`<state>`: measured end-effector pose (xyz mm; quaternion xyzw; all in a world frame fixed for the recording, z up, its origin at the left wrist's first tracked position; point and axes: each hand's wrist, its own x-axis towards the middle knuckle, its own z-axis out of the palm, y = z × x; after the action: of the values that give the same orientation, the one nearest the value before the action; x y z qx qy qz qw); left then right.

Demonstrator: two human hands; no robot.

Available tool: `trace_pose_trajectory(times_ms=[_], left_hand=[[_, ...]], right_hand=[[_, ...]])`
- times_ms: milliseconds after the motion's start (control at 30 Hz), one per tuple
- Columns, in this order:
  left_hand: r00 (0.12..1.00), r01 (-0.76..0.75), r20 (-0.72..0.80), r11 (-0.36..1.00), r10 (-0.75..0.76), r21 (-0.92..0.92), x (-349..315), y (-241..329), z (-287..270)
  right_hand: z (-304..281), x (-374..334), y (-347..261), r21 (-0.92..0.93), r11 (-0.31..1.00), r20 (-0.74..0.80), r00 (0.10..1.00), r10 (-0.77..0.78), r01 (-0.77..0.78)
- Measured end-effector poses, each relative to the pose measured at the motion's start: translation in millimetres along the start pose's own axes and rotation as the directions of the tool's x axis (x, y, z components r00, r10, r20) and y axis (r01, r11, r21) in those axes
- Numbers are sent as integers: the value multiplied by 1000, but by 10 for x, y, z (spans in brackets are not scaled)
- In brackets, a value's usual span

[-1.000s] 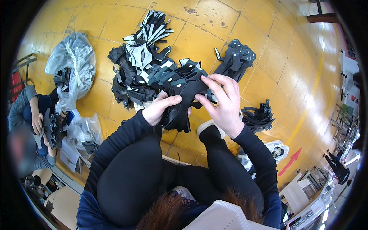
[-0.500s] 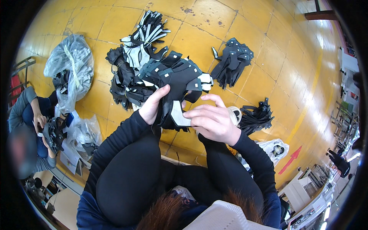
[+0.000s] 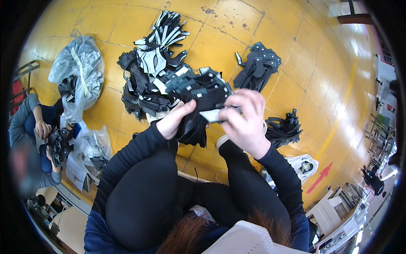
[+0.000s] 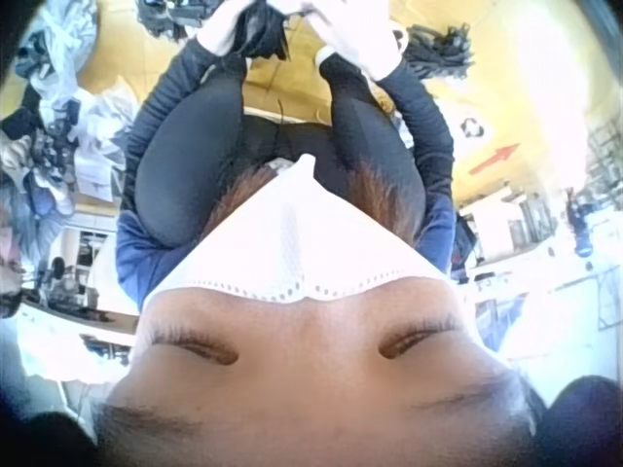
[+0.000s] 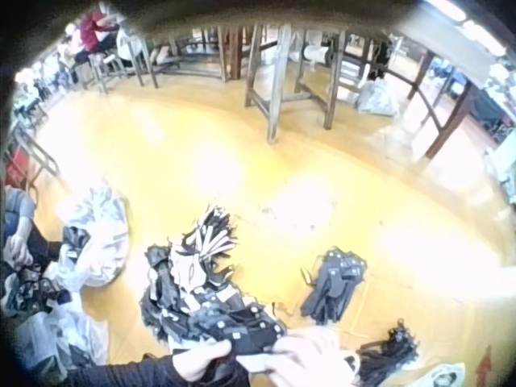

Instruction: The person sits on the floor and sorts black gloves by picking them up, inspecting them, and placing them into separate piles. The person repeatedly handles individual gloves and small stacks, organizing them into neat groups.

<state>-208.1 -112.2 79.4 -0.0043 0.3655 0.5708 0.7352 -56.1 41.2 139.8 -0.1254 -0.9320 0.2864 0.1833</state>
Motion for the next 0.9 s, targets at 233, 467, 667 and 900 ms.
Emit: trace_pose_trajectory(times_ms=[233, 467, 667, 900], left_hand=[[989, -96, -103, 990, 107, 104, -17, -55, -34], [977, 121, -201, 966, -74, 231, -35, -93, -110], [987, -124, -89, 984, 136, 125, 7, -171, -116], [899, -173, -374, 970, 227, 173, 97, 144, -1]], right_hand=[[115, -62, -178, 362, 915, 57, 984, 168, -177], [204, -9, -152, 533, 728, 158, 896, 415, -431], [178, 4, -218, 471, 769, 198, 901, 385, -432], [75, -187, -92, 509, 860, 187, 980, -62, -43]])
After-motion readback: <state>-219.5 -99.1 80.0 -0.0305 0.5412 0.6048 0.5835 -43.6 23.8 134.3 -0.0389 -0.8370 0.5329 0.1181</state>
